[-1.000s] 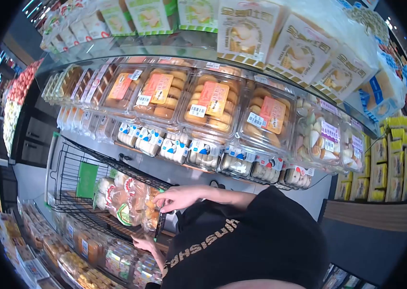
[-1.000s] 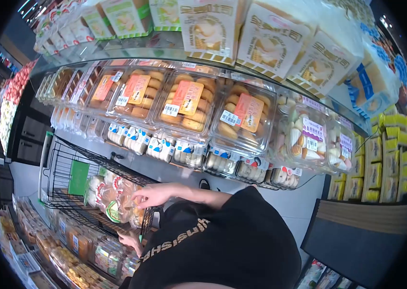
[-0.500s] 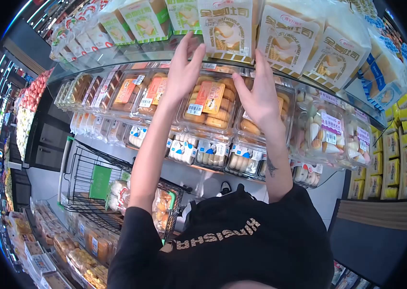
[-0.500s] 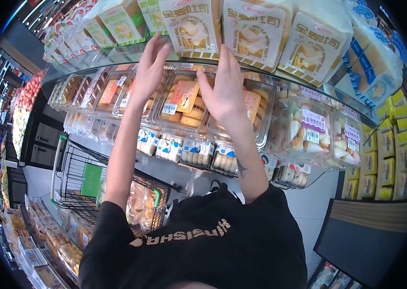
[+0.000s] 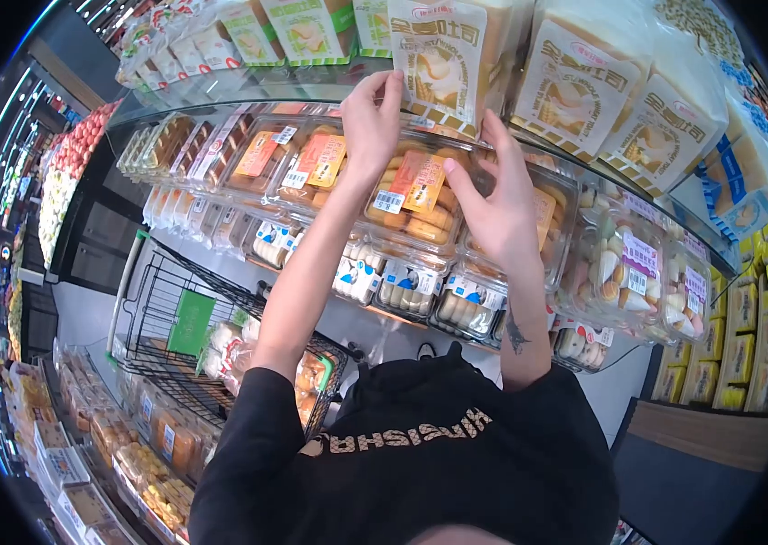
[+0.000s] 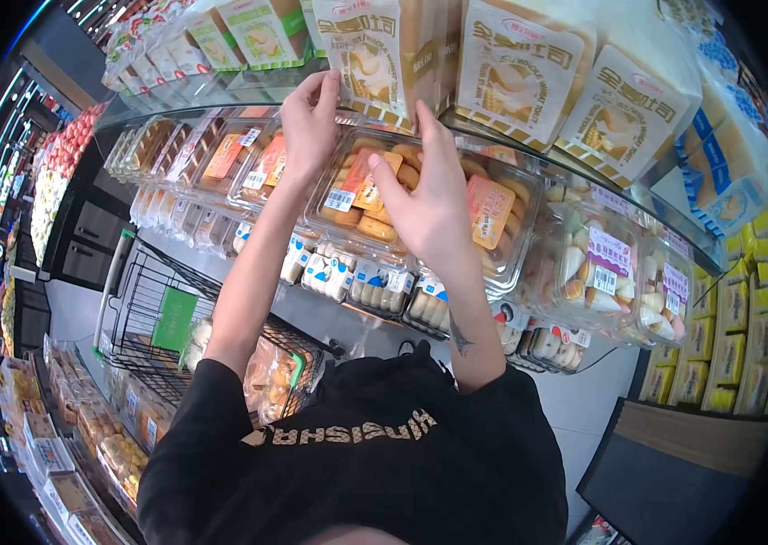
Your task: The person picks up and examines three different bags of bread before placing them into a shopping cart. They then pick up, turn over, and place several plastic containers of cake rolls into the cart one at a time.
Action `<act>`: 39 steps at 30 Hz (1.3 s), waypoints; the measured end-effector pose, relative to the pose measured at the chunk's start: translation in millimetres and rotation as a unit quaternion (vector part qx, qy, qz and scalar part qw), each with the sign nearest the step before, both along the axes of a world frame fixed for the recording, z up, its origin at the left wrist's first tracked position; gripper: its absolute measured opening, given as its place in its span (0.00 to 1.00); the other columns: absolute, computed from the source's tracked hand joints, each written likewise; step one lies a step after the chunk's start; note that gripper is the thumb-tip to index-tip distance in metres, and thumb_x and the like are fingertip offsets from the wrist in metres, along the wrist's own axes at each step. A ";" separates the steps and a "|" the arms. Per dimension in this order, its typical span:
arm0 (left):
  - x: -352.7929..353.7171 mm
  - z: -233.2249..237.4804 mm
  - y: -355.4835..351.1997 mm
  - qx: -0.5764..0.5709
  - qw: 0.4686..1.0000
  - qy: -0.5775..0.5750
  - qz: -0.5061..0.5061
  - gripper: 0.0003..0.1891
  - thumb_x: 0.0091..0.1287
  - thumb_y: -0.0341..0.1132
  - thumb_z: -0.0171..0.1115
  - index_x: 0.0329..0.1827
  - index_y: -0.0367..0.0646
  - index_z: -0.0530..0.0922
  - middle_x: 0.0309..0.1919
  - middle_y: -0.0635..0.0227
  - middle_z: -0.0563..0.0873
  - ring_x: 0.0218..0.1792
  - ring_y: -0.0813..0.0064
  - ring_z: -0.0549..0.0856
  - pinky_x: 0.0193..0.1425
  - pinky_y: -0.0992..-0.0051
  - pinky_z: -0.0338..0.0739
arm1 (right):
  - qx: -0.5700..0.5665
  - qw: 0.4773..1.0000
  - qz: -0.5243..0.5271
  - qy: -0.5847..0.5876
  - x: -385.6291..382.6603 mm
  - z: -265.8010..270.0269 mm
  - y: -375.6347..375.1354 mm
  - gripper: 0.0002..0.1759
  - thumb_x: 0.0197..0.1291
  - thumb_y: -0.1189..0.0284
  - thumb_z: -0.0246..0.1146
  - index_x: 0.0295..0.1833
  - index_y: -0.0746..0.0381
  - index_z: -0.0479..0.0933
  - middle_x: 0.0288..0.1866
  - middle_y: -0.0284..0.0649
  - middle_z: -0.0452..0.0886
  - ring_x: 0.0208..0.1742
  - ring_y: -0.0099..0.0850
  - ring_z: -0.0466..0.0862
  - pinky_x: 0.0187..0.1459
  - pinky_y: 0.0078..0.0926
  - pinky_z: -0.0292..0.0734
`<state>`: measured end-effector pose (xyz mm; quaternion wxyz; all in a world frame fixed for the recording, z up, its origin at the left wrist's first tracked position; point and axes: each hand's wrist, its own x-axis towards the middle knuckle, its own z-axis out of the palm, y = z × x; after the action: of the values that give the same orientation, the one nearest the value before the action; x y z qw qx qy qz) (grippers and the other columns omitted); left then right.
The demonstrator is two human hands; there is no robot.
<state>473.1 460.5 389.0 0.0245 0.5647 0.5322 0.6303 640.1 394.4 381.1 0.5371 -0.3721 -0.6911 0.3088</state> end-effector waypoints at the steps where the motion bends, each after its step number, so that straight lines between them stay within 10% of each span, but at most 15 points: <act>1: -3.8 -0.4 -5.3 0.000 1.000 -0.001 0.007 0.14 0.65 0.37 0.57 0.37 0.31 0.80 0.21 0.61 0.82 0.24 0.75 0.80 0.32 0.74 0.72 | 0.007 1.000 -0.020 0.017 -0.9 -1.6 -0.9 0.37 0.56 0.69 0.63 0.66 0.70 0.54 0.62 0.54 0.63 0.61 0.42 0.68 0.60 0.33 0.64; 9: 3.0 13.0 -18.0 -0.141 0.933 -0.100 -0.316 0.31 0.59 0.38 0.63 0.62 0.38 0.61 0.51 0.62 0.76 0.52 0.75 0.75 0.56 0.74 0.70 | 0.079 0.995 -0.060 -0.008 -17.1 -13.9 15.9 0.43 0.54 0.70 0.64 0.70 0.67 0.47 0.64 0.54 0.58 0.65 0.45 0.60 0.65 0.37 0.56; 14: -11.7 15.8 -51.4 -0.149 0.917 -0.190 -0.317 0.31 0.57 0.37 0.65 0.63 0.40 0.62 0.53 0.63 0.76 0.53 0.74 0.76 0.57 0.72 0.70 | 0.089 0.995 -0.054 0.013 -26.5 0.0 -21.5 0.37 0.51 0.69 0.66 0.67 0.61 0.60 0.63 0.51 0.60 0.63 0.46 0.61 0.65 0.41 0.55; 18: -39.9 -32.2 -110.5 -0.121 0.709 -0.498 -0.484 0.35 0.57 0.43 0.66 0.65 0.40 0.62 0.54 0.63 0.76 0.55 0.72 0.75 0.58 0.71 0.69 | 0.298 0.936 -0.124 -0.143 -33.0 14.1 -69.0 0.22 0.44 0.66 0.70 0.50 0.51 0.80 0.55 0.38 0.68 0.58 0.39 0.63 0.62 0.47 0.57; 27: -35.2 -85.2 -234.7 -0.165 0.787 -0.508 -0.310 0.35 0.57 0.44 0.66 0.64 0.38 0.62 0.55 0.63 0.75 0.55 0.72 0.75 0.59 0.71 0.69 | 0.391 0.914 0.105 -0.041 -58.8 -33.1 -157.3 0.19 0.41 0.57 0.70 0.43 0.42 0.80 0.57 0.39 0.65 0.57 0.35 0.63 0.63 0.46 0.61; 32: -69.3 -102.2 -264.8 -0.172 0.819 -0.516 -0.185 0.35 0.57 0.44 0.66 0.64 0.38 0.62 0.56 0.62 0.75 0.56 0.71 0.74 0.59 0.70 0.69 | 0.244 0.910 0.335 -0.030 -74.5 -45.0 -147.5 0.53 0.38 0.57 0.75 0.69 0.58 0.53 0.61 0.59 0.59 0.61 0.53 0.66 0.58 0.45 0.67; 36: -5.7 -99.3 -408.7 -0.193 0.826 -0.519 -0.105 0.36 0.57 0.45 0.66 0.64 0.37 0.62 0.56 0.62 0.74 0.56 0.71 0.74 0.59 0.70 0.68 | 0.090 0.900 0.425 -0.030 -72.6 -50.4 -156.6 0.64 0.40 0.56 0.75 0.71 0.66 0.38 0.62 0.61 0.58 0.62 0.50 0.67 0.59 0.40 0.66; 39: -53.1 -100.8 -387.0 -0.208 0.834 -0.509 -0.050 0.36 0.58 0.48 0.64 0.64 0.35 0.63 0.58 0.60 0.73 0.58 0.69 0.73 0.60 0.69 0.68 | -0.171 0.848 0.491 0.103 -94.2 -76.2 -148.3 0.61 0.48 0.53 0.68 0.71 0.69 0.32 0.67 0.58 0.54 0.67 0.42 0.61 0.63 0.35 0.60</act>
<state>420.1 73.5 288.1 0.4405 0.1714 0.5340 0.7010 546.0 246.0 304.9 0.3115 -0.0367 -0.6609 0.6818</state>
